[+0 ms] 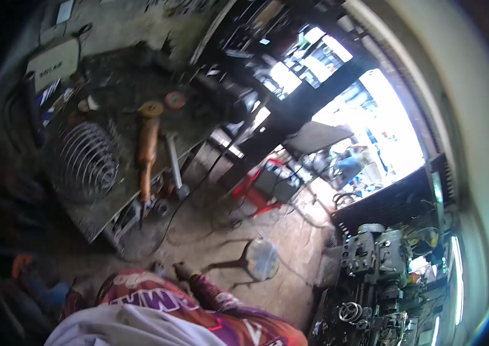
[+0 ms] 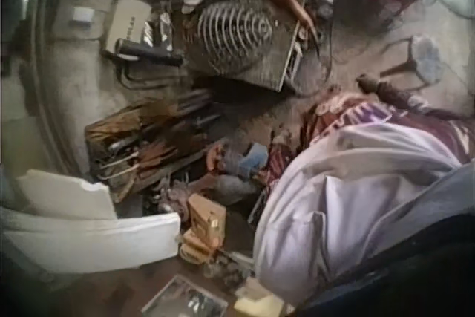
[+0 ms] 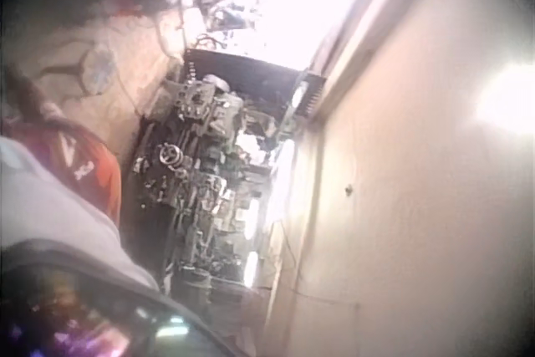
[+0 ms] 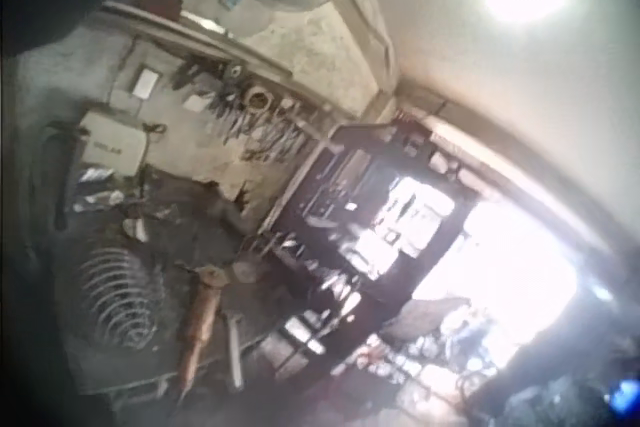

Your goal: The person strikes a metal cage with a hammer, positions a metal rod against the cage by hand, and welds the rod to the structure using a torch.

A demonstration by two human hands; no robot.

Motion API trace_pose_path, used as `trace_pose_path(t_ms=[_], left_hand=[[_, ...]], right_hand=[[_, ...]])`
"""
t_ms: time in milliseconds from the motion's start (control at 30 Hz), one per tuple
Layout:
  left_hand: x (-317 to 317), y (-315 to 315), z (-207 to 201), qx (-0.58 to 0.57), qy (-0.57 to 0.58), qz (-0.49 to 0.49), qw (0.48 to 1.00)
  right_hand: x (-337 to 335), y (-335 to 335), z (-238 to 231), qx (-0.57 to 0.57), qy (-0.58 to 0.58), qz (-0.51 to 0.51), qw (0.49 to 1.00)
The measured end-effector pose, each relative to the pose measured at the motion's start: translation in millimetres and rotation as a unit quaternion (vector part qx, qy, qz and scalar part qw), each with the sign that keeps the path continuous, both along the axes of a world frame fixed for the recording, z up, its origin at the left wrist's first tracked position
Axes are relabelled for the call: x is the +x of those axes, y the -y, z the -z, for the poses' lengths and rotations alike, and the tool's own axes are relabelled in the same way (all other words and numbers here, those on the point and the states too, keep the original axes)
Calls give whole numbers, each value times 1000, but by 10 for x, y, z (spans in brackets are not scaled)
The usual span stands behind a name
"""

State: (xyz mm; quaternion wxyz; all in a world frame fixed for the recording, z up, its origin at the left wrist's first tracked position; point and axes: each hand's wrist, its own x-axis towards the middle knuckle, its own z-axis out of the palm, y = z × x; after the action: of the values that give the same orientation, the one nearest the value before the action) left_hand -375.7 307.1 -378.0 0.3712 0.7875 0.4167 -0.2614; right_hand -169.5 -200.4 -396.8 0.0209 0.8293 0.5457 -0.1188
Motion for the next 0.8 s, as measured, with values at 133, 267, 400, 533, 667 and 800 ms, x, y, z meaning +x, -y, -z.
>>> trace_pose_path(t_ms=[133, 267, 400, 533, 667, 800], left_hand=[[-512, -670, -502, 69, 182, -137, 971], [101, -501, -1499, 175, 313, -351, 865], [765, -464, -2365, 195, 525, -338, 756], [1317, -376, -2985, 299, 598, -208, 714], [2115, -365, -3408, 294, 589, -170, 734], [2558, -758, -3546, 367, 365, -146, 843]], right_hand=[[-415, -638, -541, -169, -151, 103, 969], [-458, 51, -774, -97, -163, 300, 935], [-281, 249, -649, -135, -150, 233, 951], [412, 132, -140, -209, -261, 200, 921], [1194, 301, 181, 12, -232, 206, 951], [2051, 306, 272, 57, -482, 410, 772]])
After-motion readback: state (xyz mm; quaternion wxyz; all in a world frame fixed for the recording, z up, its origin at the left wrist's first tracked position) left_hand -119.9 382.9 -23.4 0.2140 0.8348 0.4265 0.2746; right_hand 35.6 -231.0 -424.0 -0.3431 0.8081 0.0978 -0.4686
